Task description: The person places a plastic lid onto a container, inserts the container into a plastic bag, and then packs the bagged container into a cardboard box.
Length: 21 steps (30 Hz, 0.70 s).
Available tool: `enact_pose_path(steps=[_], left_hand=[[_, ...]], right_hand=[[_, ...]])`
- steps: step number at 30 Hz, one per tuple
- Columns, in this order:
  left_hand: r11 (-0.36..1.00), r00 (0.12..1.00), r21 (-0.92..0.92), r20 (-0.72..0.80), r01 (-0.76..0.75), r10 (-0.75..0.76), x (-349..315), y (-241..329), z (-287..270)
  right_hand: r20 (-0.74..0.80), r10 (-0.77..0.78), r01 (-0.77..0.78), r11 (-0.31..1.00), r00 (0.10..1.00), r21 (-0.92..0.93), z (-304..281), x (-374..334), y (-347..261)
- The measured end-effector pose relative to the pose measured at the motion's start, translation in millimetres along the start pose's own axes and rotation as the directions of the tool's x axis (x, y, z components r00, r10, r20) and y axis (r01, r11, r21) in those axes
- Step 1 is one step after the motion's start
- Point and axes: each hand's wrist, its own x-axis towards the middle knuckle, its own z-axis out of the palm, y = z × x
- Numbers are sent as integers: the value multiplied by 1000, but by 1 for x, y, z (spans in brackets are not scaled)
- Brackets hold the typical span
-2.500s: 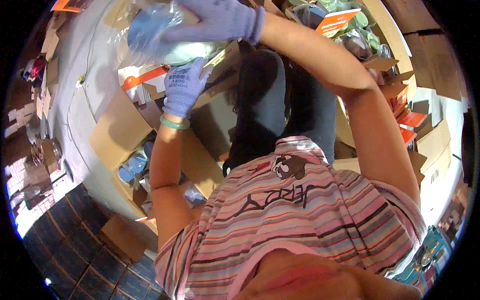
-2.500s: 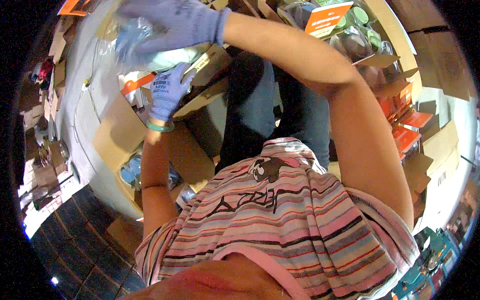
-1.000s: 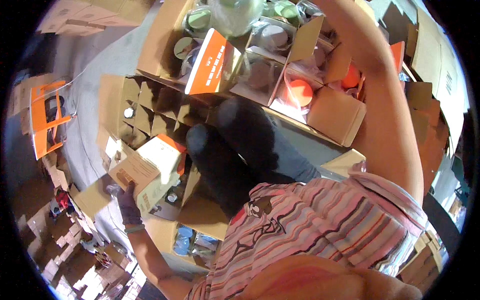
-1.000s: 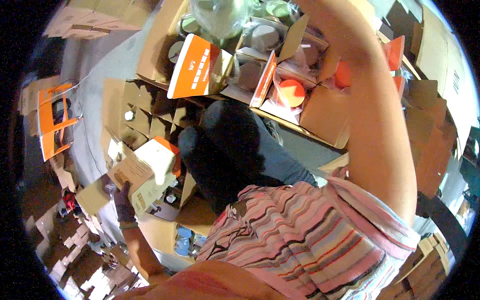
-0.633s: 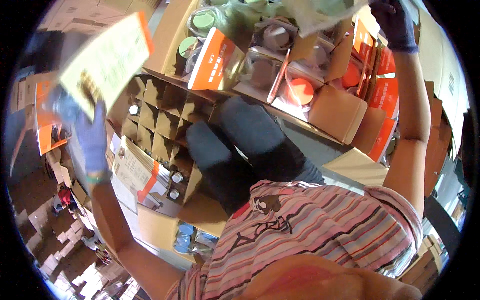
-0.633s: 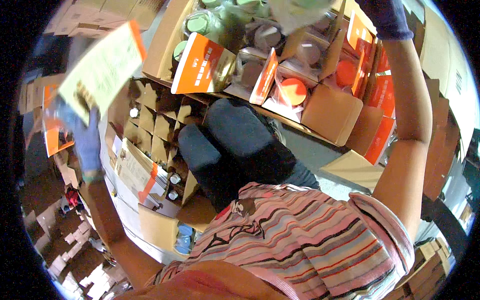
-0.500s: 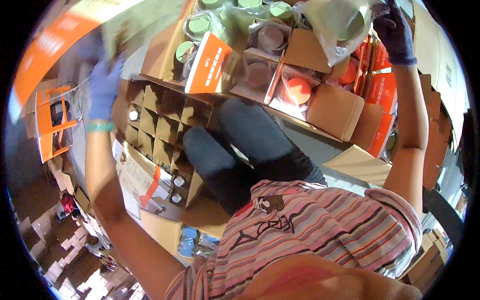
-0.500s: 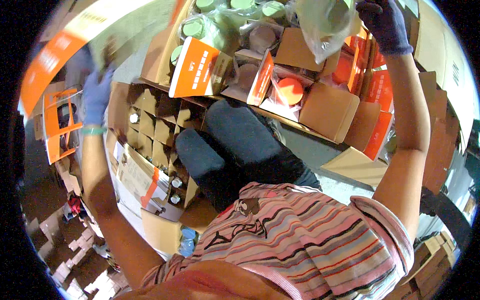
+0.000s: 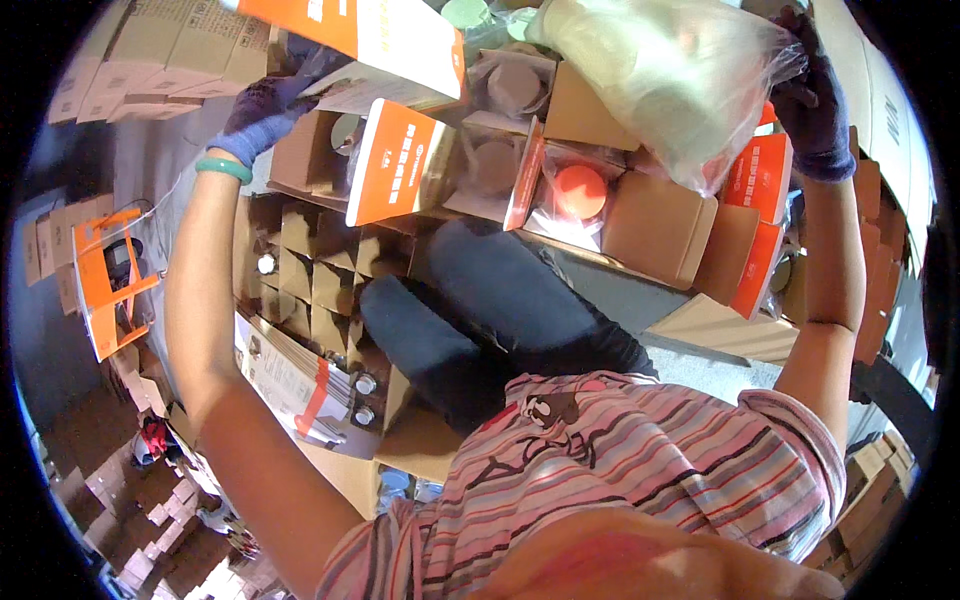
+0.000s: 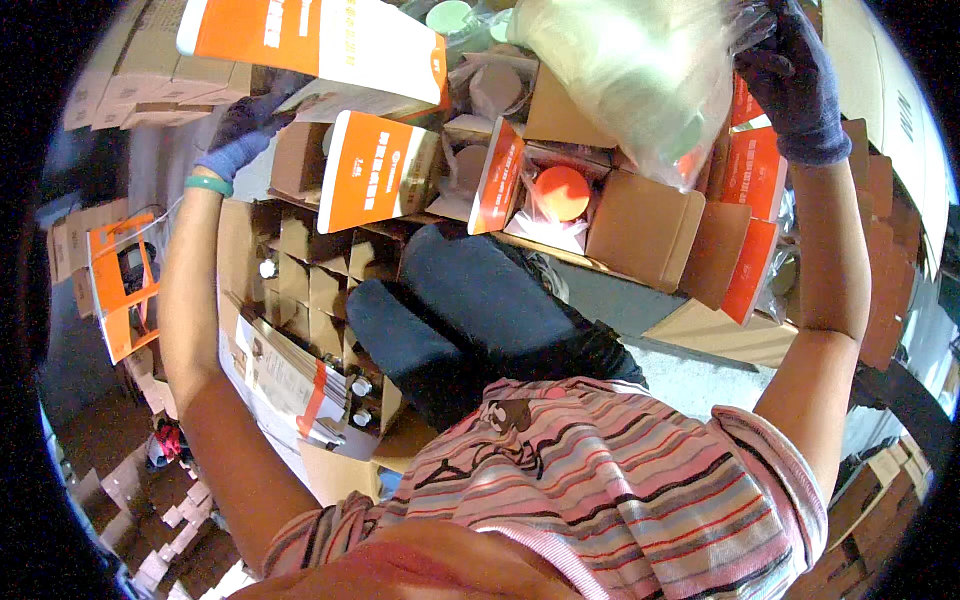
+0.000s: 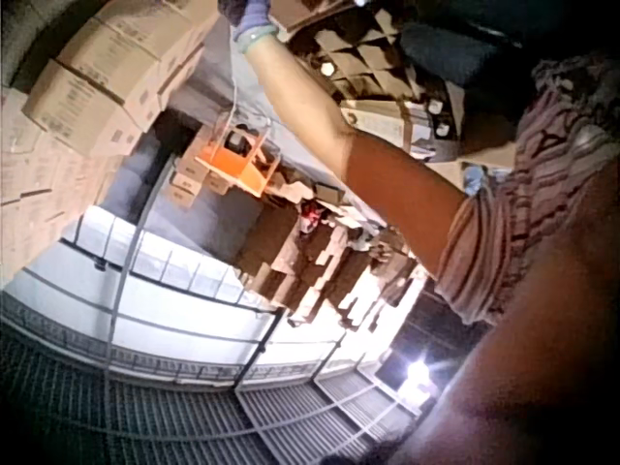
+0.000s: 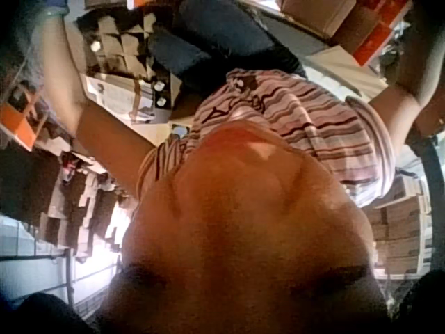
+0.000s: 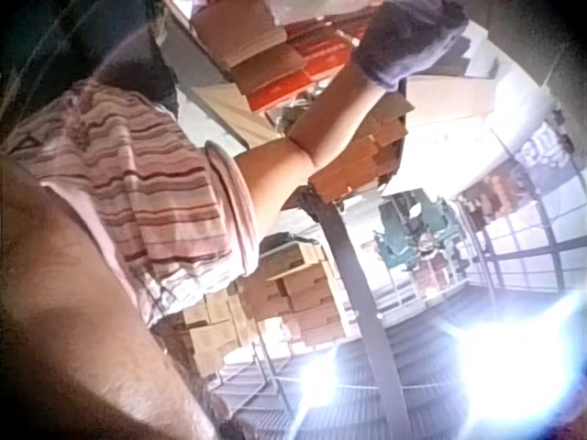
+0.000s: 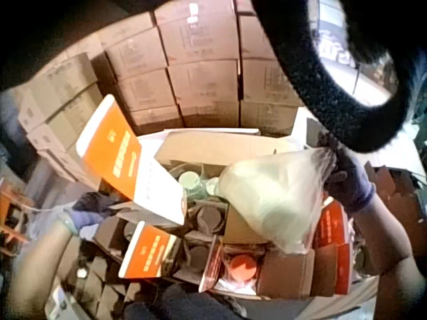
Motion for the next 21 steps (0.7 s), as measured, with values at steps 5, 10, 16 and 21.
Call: enact_pose_path(steps=[5, 10, 16, 21], left_hand=[[962, 969, 116, 43, -247, 243, 24, -25, -3], [960, 984, -280, 167, -15, 64, 40, -84, 21], [894, 896, 129, 186, -428, 403, 52, 12, 16], [953, 934, -118, 200, -278, 297, 71, -5, 34]], right_hand=[[-304, -282, -35, 679, 910, -734, 14, 2, 4], [-246, -336, -87, 426, 909, -901, 21, 13, 10], [-205, -352, -117, 254, 913, -960, 23, 17, 12], [-176, -344, -133, 146, 922, -980, 25, 16, 19]])
